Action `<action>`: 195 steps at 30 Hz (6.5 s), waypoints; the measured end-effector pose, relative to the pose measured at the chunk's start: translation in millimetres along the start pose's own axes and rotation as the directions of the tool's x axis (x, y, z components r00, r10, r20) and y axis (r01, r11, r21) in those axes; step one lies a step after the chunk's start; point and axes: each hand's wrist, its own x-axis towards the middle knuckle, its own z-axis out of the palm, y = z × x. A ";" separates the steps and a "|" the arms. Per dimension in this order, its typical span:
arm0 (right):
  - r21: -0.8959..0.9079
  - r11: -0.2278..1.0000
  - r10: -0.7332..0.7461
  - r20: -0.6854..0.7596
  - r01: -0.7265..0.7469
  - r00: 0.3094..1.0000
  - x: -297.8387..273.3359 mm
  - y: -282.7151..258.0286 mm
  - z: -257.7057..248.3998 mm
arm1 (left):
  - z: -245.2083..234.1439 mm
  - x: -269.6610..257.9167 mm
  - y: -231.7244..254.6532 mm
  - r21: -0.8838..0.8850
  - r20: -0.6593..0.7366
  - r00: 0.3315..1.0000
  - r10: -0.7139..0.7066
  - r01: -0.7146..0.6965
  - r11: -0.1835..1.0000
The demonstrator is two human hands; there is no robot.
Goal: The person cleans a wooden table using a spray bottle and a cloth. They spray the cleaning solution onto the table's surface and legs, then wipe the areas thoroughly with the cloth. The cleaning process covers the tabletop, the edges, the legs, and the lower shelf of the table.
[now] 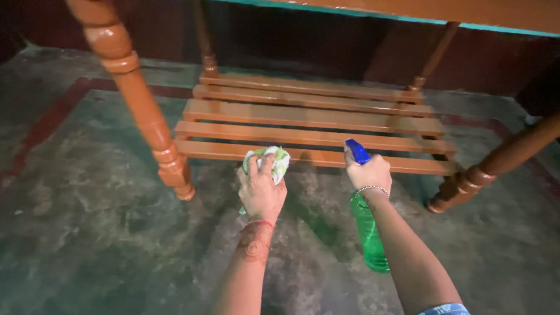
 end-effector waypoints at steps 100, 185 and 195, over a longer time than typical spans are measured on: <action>0.343 0.863 -0.019 -0.711 0.370 0.703 72.4 263.7 -396.1 | -11.5 -99.5 462.6 -0.766 0.151 0.916 0.373 -0.130 0.629; 0.400 0.851 -0.353 -0.048 0.341 0.935 23.2 222.7 -202.4 | 6.9 -84.0 291.0 -0.501 0.320 0.931 0.177 0.007 0.865; 0.436 0.737 -0.604 0.081 0.517 0.793 -3.8 63.3 -74.3 | -73.2 9.8 152.0 -0.267 0.191 0.981 -0.037 0.088 0.960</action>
